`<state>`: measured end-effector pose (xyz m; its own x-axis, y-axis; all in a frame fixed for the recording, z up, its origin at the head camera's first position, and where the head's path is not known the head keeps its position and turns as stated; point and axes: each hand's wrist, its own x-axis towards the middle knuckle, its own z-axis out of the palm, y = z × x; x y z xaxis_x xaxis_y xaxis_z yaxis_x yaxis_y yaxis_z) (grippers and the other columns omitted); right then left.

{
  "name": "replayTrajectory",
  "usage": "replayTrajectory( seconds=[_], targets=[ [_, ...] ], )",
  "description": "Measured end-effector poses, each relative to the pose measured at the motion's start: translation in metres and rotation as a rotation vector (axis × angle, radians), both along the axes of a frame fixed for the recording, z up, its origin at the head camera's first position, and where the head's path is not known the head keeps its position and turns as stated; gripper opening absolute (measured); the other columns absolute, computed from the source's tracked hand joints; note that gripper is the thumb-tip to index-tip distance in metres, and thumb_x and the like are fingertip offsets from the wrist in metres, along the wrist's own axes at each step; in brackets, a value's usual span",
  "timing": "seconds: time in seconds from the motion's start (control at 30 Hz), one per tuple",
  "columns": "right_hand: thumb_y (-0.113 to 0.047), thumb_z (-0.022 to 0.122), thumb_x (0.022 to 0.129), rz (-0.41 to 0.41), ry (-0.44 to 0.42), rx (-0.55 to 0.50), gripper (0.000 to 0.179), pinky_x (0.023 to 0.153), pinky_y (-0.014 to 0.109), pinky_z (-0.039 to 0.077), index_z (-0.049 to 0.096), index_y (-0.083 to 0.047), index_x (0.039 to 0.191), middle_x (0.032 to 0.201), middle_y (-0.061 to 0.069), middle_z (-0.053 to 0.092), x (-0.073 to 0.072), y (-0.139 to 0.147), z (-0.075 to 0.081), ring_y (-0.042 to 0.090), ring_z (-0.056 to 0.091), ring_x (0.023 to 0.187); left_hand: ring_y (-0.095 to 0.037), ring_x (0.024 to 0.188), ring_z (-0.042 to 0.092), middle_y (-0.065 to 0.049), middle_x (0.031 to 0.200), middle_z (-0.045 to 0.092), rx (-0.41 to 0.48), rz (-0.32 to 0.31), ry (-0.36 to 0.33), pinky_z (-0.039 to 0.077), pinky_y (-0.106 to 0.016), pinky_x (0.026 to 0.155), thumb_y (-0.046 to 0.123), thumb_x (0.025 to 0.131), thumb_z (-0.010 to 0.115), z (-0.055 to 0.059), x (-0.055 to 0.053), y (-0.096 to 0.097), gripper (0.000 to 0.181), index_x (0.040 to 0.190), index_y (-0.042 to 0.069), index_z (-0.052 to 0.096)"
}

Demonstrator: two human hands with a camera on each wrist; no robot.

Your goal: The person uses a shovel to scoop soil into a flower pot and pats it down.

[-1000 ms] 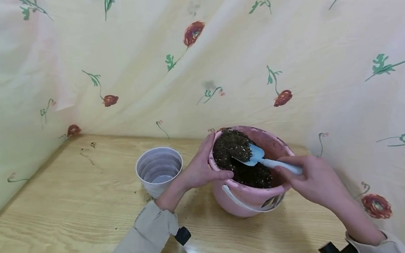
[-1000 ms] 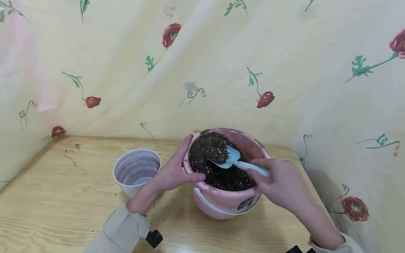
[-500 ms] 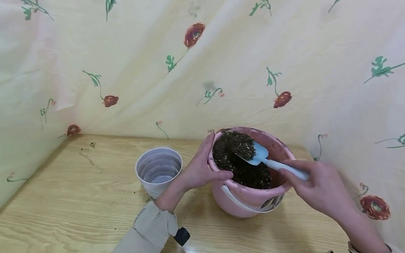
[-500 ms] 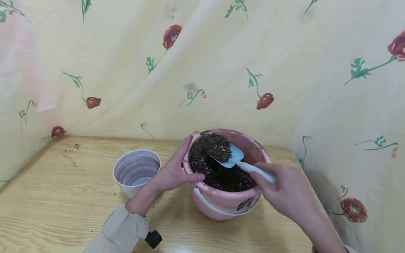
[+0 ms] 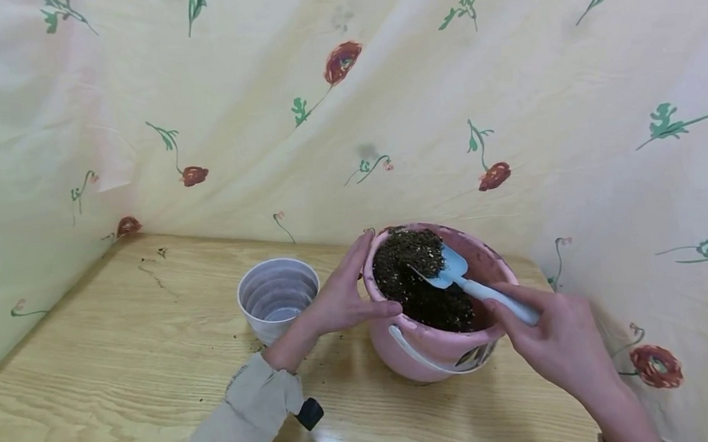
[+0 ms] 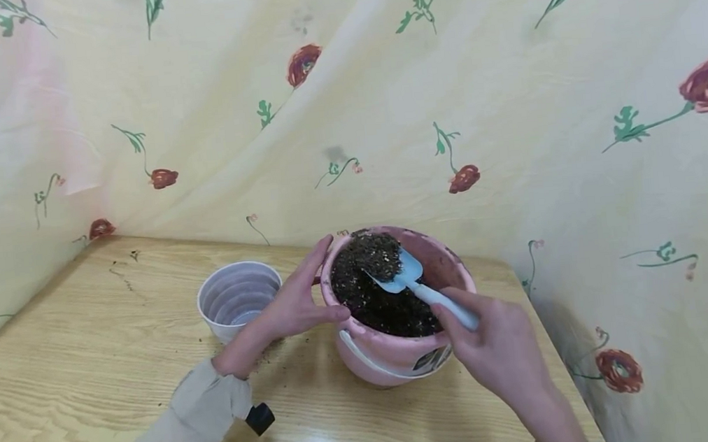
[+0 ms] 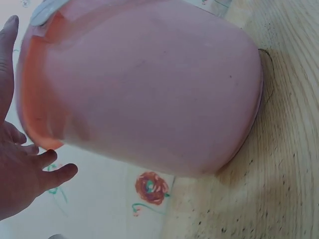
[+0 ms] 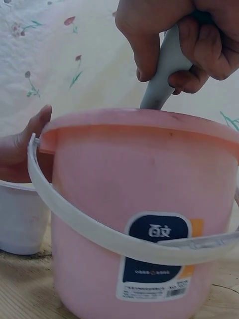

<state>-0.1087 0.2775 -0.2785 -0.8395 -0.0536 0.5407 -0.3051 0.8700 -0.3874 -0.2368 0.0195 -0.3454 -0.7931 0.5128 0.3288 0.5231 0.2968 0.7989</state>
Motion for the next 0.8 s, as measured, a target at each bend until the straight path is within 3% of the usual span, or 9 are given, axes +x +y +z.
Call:
replayTrajectory(
  seconds=[0.2, 0.37, 0.6, 0.67, 0.7, 0.73, 0.8],
  targets=[
    [-0.017, 0.076, 0.083, 0.033, 0.041, -0.009, 0.021, 0.038, 0.019, 0.029, 0.076, -0.011, 0.103, 0.054, -0.008, 0.055, 0.002, -0.013, 0.002, 0.002, 0.036, 0.041, -0.023, 0.144, 0.02, 0.003, 0.161, 0.007, -0.032, 0.038, 0.02, 0.028, -0.047, 0.112, 0.043, 0.068, 0.086, 0.005, 0.005, -0.016, 0.123, 0.155, 0.033, 0.0],
    [-0.015, 0.075, 0.084, 0.076, 0.053, -0.017, 0.021, 0.04, 0.018, 0.033, 0.075, -0.009, 0.103, 0.063, -0.003, 0.065, -0.001, -0.023, 0.004, 0.002, 0.041, 0.044, -0.018, 0.144, 0.021, 0.006, 0.161, 0.006, -0.012, 0.051, 0.021, 0.032, -0.044, 0.111, 0.044, 0.067, 0.087, 0.008, 0.008, -0.033, 0.124, 0.155, 0.034, -0.001],
    [-0.013, 0.076, 0.082, 0.116, 0.063, -0.035, 0.017, 0.042, 0.017, 0.036, 0.076, -0.007, 0.099, 0.067, -0.002, 0.069, -0.007, -0.04, 0.005, 0.001, 0.046, 0.047, -0.021, 0.145, 0.017, 0.007, 0.161, 0.004, 0.004, 0.059, 0.037, 0.028, -0.052, 0.112, 0.049, 0.069, 0.083, 0.008, 0.008, -0.059, 0.122, 0.154, 0.035, -0.003],
    [-0.012, 0.076, 0.082, 0.138, 0.064, -0.037, 0.016, 0.061, 0.018, 0.046, 0.076, -0.006, 0.098, 0.071, -0.002, 0.071, -0.009, -0.046, 0.004, 0.001, 0.051, 0.05, -0.021, 0.146, 0.014, 0.007, 0.161, 0.003, 0.009, 0.06, 0.041, 0.025, -0.053, 0.112, 0.046, 0.071, 0.083, 0.007, 0.008, -0.067, 0.121, 0.154, 0.033, -0.003],
    [-0.012, 0.076, 0.083, 0.145, 0.066, -0.031, 0.016, 0.064, 0.019, 0.046, 0.076, -0.007, 0.097, 0.072, -0.002, 0.071, -0.01, -0.049, 0.004, 0.0, 0.053, 0.051, -0.021, 0.146, 0.013, 0.007, 0.161, 0.003, 0.007, 0.065, 0.041, 0.025, -0.052, 0.113, 0.044, 0.071, 0.084, 0.007, 0.008, -0.07, 0.121, 0.155, 0.032, -0.004],
    [-0.012, 0.076, 0.082, 0.158, 0.069, -0.031, 0.015, 0.074, 0.021, 0.045, 0.076, -0.007, 0.097, 0.073, -0.003, 0.072, -0.011, -0.052, 0.004, 0.0, 0.055, 0.053, -0.021, 0.147, 0.012, 0.006, 0.161, 0.003, 0.01, 0.065, 0.046, 0.025, -0.052, 0.113, 0.042, 0.072, 0.084, 0.007, 0.008, -0.073, 0.121, 0.155, 0.03, -0.004],
    [-0.011, 0.076, 0.082, 0.182, 0.082, -0.03, 0.015, 0.078, 0.021, 0.045, 0.076, -0.008, 0.096, 0.074, -0.005, 0.072, -0.013, -0.06, 0.004, -0.001, 0.056, 0.056, -0.022, 0.146, 0.012, 0.006, 0.161, 0.003, 0.014, 0.077, 0.051, 0.026, -0.051, 0.113, 0.04, 0.072, 0.085, 0.007, 0.008, -0.08, 0.122, 0.155, 0.028, -0.004]
  ],
)
